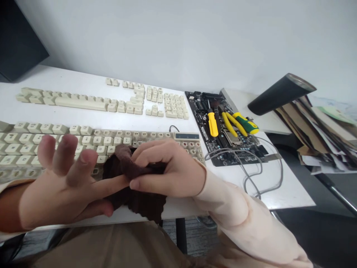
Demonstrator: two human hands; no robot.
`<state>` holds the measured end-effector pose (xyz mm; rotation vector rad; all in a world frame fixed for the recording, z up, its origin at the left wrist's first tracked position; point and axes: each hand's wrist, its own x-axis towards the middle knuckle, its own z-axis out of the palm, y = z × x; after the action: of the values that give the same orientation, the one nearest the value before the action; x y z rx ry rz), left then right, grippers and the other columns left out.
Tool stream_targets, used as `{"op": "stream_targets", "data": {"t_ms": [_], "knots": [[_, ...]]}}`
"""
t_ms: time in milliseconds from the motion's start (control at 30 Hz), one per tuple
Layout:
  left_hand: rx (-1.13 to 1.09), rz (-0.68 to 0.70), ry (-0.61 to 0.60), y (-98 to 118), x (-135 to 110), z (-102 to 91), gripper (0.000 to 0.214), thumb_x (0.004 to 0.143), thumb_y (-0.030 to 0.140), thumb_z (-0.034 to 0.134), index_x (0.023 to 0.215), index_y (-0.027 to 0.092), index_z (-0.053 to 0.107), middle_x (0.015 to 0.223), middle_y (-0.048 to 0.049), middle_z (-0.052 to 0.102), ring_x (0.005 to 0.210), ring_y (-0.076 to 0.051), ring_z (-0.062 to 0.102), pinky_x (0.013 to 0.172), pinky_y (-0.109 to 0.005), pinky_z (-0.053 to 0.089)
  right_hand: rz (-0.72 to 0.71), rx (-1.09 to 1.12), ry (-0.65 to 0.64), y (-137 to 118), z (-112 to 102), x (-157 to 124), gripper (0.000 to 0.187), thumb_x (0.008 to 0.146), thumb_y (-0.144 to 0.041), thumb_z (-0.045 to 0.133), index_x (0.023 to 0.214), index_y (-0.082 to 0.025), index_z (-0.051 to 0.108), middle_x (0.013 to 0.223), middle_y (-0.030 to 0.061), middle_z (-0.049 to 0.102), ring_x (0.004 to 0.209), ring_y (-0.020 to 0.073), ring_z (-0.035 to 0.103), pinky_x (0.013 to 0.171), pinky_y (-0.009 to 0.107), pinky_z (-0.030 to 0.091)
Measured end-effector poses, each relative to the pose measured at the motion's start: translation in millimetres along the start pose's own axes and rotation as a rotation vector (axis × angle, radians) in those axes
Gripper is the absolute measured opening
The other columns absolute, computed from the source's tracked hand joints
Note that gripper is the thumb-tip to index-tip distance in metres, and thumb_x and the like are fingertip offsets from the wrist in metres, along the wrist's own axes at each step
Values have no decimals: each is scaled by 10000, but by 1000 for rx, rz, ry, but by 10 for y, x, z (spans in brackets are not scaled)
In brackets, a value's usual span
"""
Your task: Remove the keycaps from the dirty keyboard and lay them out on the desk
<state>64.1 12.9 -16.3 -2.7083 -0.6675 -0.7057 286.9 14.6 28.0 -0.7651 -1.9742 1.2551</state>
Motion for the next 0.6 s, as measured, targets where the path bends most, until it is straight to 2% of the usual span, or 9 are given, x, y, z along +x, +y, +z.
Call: {"op": "stream_targets", "data": {"t_ms": [167, 267, 433, 600], "knots": [[75, 11, -8, -5, -10, -29, 519, 842, 460, 453, 1348, 398, 355, 1440, 108, 346, 1344, -258, -223, 1081, -483, -140, 336, 411, 86, 18, -4, -14, 88, 727, -206, 661, 703, -124, 642, 662, 5, 616, 604, 100, 570, 547, 197, 462], [87, -12, -13, 7, -16, -26, 484, 864, 450, 401, 1342, 407, 344, 1428, 135, 358, 1336, -253, -211, 1070, -508, -118, 469, 567, 129, 38, 5, -29, 183, 700, -273, 713, 768, -112, 660, 665, 17, 641, 589, 112, 599, 525, 193, 473], [48, -37, 1, 22, -18, -11, 542, 832, 487, 467, 1352, 411, 335, 1438, 99, 352, 1361, -233, -209, 1085, -492, -130, 528, 657, 185, 83, -3, -33, 250, 644, -316, 761, 736, -104, 666, 623, 17, 634, 540, 110, 590, 495, 194, 467], [-20, -47, 39, 13, -9, 3, 575, 795, 491, 532, 1341, 406, 373, 1440, 43, 347, 1378, -208, -203, 1097, -440, -165, 564, 725, 200, 93, -10, -18, 300, 630, -314, 764, 833, -106, 693, 653, 32, 653, 553, 112, 597, 503, 193, 467]]}}
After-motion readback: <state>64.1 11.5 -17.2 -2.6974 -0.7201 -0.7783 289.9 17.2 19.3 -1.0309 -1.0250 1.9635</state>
